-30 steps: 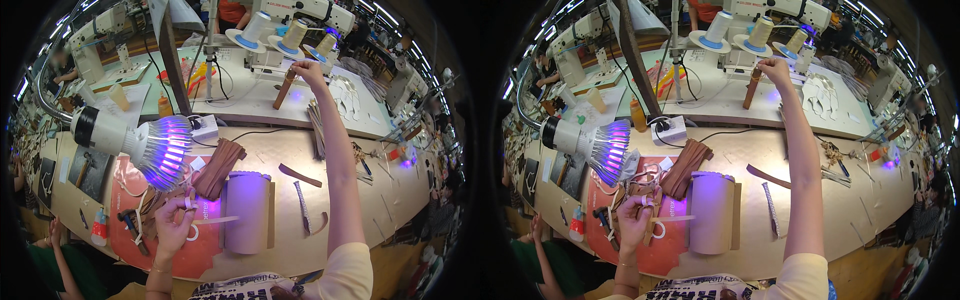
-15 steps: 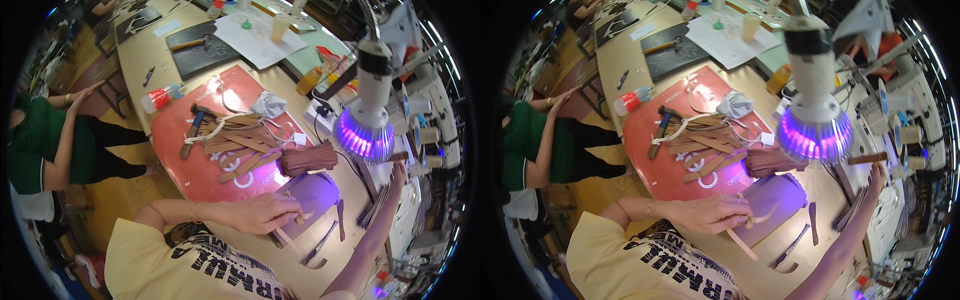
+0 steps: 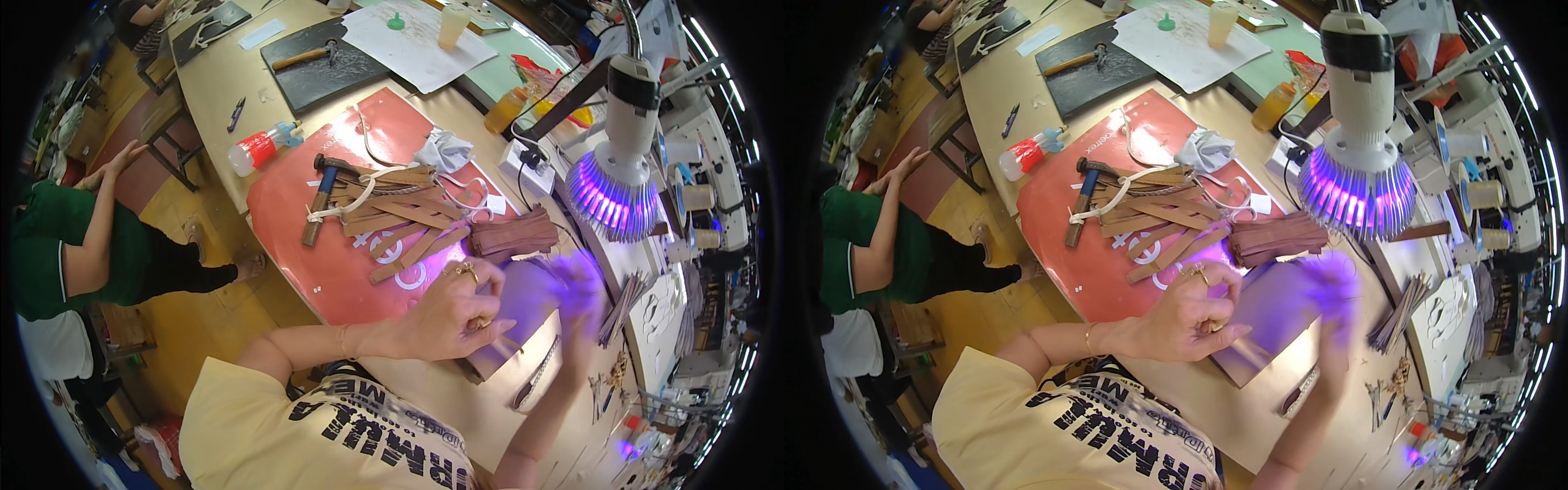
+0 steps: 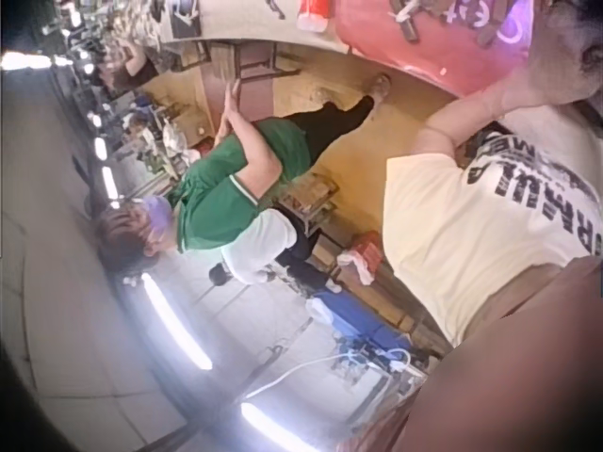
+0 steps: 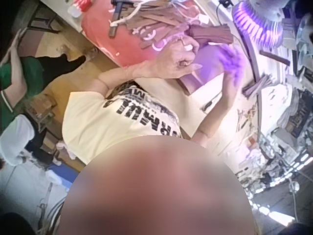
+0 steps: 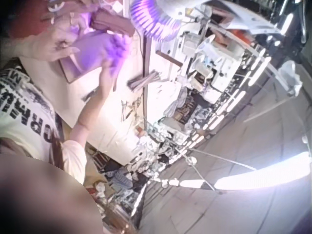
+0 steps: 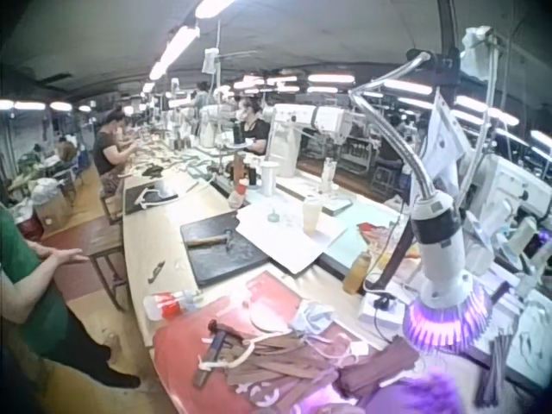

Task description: The person assembles a small leather item by hand, applying glue to thin leather strips and attaching a braided cord to a folded leather piece. She handles multiple leather strips, a glue bottle, and a braided cord, arranging and pressing them together on a workbench.

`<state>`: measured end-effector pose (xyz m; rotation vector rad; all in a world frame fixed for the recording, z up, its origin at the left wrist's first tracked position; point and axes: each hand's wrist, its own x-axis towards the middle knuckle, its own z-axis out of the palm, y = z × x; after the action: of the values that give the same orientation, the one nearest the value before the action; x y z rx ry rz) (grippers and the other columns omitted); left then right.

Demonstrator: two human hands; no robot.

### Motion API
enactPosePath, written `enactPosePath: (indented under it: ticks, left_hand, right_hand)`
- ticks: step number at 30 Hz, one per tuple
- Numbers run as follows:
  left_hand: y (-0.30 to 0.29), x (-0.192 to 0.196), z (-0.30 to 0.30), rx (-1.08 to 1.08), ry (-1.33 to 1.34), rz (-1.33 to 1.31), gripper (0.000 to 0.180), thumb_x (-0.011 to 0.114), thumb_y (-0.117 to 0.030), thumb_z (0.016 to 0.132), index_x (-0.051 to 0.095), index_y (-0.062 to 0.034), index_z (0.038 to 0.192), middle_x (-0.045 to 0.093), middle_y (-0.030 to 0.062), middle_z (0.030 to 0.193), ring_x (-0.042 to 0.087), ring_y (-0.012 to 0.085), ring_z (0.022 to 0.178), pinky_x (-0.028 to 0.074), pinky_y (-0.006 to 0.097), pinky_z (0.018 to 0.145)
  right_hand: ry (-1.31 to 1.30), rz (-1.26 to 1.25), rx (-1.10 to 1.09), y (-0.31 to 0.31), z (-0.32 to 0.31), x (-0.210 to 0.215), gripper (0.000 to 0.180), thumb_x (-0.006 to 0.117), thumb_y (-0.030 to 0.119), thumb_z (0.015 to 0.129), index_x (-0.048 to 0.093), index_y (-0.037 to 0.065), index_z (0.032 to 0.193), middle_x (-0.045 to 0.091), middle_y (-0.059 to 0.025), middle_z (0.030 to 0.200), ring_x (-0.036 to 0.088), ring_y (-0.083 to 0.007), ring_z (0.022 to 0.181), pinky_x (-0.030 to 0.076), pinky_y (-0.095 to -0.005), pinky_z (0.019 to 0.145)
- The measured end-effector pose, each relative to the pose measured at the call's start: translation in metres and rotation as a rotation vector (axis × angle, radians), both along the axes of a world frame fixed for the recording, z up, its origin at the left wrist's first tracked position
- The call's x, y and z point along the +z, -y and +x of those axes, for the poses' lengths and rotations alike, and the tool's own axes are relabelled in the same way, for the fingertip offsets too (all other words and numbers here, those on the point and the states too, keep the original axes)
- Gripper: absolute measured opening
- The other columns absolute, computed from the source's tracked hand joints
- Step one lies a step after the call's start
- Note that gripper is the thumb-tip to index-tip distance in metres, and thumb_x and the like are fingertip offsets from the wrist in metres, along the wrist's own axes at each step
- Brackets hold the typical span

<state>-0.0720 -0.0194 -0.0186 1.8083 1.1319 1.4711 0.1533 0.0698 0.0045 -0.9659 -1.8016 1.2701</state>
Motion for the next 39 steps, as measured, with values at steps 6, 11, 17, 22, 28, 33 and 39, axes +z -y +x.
enactPosePath:
  ticks: [6, 11, 17, 22, 28, 33, 39]
  left_hand:
    - [0.001, -0.004, -0.007, 0.265, -0.357, 0.052, 0.027, 0.054, -0.033, 0.093, 0.059, -0.0071, 0.102, 0.047, 0.0168, 0.124, 0.029, 0.036, 0.137, 0.016, 0.055, 0.11]
    - [0.015, -0.03, -0.062, 0.165, 0.149, -0.095, 0.04, 0.049, -0.031, 0.097, 0.052, -0.0041, 0.127, 0.034, 0.0212, 0.144, 0.035, 0.0407, 0.134, 0.026, 0.051, 0.11]
    - [0.019, -0.085, -0.16, 0.931, -0.64, -0.432, 0.055, 0.065, -0.026, 0.088, 0.046, 0.0001, 0.132, 0.045, 0.0254, 0.132, 0.047, 0.0405, 0.119, 0.038, 0.047, 0.1]
    - [0.025, -0.118, -0.185, 0.813, -0.508, -0.597, 0.048, 0.061, -0.019, 0.088, 0.049, 0.002, 0.13, 0.054, 0.0272, 0.119, 0.052, 0.0399, 0.111, 0.042, 0.046, 0.095]
    - [0.036, -0.113, -0.185, 0.845, -0.087, -0.606, 0.04, 0.055, -0.011, 0.089, 0.051, 0.0024, 0.126, 0.061, 0.0221, 0.107, 0.058, 0.0346, 0.102, 0.045, 0.041, 0.089]
    - [0.035, -0.079, -0.17, 0.863, -0.024, -0.348, 0.043, 0.057, -0.005, 0.087, 0.049, 0.0033, 0.128, 0.058, 0.017, 0.112, 0.058, 0.0268, 0.101, 0.046, 0.036, 0.087]
    - [-0.002, -0.03, -0.13, 0.702, -0.026, -0.041, 0.048, 0.062, 0.002, 0.083, 0.048, 0.0048, 0.129, 0.057, 0.0136, 0.108, 0.058, 0.0226, 0.096, 0.047, 0.034, 0.084]
  right_hand:
    - [-0.294, -0.431, 0.069, 0.08, -0.093, 0.005, 0.081, 0.078, 0.019, 0.082, 0.033, 0.005, 0.148, 0.054, -0.0089, 0.123, 0.057, -0.0149, 0.104, 0.046, -0.0285, 0.091]
    - [0.295, -0.038, 0.07, 0.01, -0.066, 0.012, 0.027, 0.077, 0.022, 0.083, 0.07, 0.002, 0.099, 0.062, 0.0012, 0.076, 0.057, -0.0059, 0.074, 0.045, -0.0212, 0.064]
    - [0.925, 0.131, 0.035, -0.141, -0.063, -0.039, 0.037, 0.077, 0.035, 0.076, 0.069, 0.006, 0.096, 0.066, -0.0089, 0.076, 0.063, -0.0192, 0.068, 0.049, -0.0345, 0.064]
    - [1.009, 0.466, 0.142, -0.173, -0.101, -0.088, 0.039, 0.075, 0.04, 0.076, 0.069, 0.008, 0.099, 0.069, -0.0163, 0.093, 0.066, -0.0328, 0.089, 0.05, -0.0439, 0.078]
    - [0.823, 0.33, 0.038, -0.12, -0.16, -0.044, 0.043, 0.065, 0.045, 0.086, 0.071, 0.005, 0.097, 0.069, -0.0205, 0.089, 0.067, -0.0347, 0.086, 0.051, -0.0422, 0.075]
    - [0.569, -0.039, 0.37, -0.07, -0.213, -0.029, 0.07, 0.049, 0.069, 0.086, 0.073, 0.005, 0.103, 0.071, -0.017, 0.088, 0.068, -0.0297, 0.085, 0.053, -0.0378, 0.076]
    - [0.155, -0.352, 0.46, -0.046, -0.246, -0.016, 0.081, 0.061, 0.076, 0.074, 0.07, 0.004, 0.111, 0.069, -0.0105, 0.082, 0.066, -0.0187, 0.08, 0.051, -0.0336, 0.073]
